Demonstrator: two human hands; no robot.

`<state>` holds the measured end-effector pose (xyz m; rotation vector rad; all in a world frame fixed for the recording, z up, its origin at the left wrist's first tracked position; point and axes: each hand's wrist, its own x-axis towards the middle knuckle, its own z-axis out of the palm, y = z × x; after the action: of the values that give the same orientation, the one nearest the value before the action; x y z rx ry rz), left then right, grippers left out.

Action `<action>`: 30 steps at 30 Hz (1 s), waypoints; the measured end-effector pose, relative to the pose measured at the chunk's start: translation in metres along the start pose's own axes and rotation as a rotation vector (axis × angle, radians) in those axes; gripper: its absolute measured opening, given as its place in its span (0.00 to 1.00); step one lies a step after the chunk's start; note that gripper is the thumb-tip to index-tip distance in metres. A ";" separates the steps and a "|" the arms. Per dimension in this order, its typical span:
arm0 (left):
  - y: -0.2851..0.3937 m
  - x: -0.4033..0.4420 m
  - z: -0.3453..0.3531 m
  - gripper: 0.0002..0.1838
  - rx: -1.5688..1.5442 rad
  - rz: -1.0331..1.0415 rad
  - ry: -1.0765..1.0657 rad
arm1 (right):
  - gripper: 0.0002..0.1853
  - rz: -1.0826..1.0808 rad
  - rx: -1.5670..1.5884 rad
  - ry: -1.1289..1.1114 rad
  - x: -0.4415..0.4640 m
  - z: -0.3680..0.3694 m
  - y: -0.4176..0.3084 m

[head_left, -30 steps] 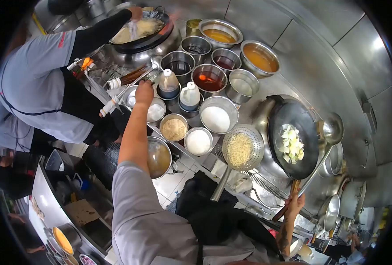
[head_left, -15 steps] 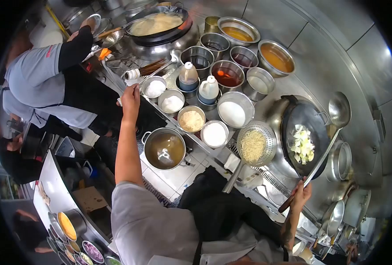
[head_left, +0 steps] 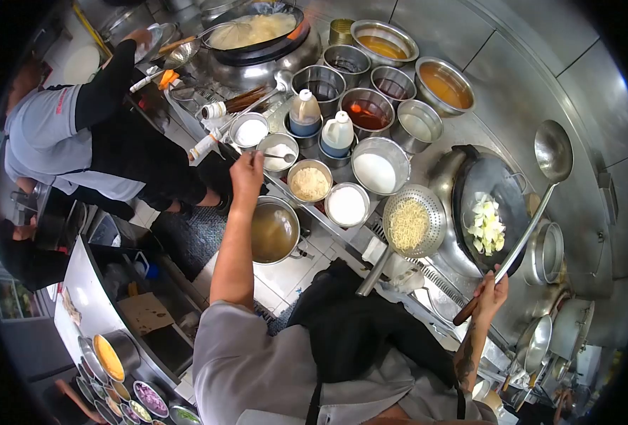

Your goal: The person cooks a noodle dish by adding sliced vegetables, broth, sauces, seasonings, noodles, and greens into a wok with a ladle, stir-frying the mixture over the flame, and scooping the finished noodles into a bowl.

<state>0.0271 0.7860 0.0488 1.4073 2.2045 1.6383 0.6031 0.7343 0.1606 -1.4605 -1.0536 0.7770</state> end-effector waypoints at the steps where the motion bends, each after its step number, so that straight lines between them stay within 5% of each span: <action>1: -0.006 -0.001 0.007 0.11 0.008 0.003 0.017 | 0.14 0.001 0.018 0.000 0.001 0.001 0.000; 6: 0.003 0.004 0.016 0.10 0.030 -0.049 0.151 | 0.14 0.005 0.015 0.001 0.000 0.002 -0.008; 22: 0.013 0.002 0.025 0.08 0.025 0.058 0.043 | 0.13 0.027 0.025 -0.029 -0.011 0.015 -0.034; 30: -0.033 0.000 0.019 0.12 -0.186 -0.248 0.041 | 0.14 0.131 0.159 -0.314 -0.033 0.045 -0.075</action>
<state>0.0165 0.7997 0.0148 1.0189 2.0824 1.7414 0.5358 0.7205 0.2238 -1.3075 -1.1075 1.1861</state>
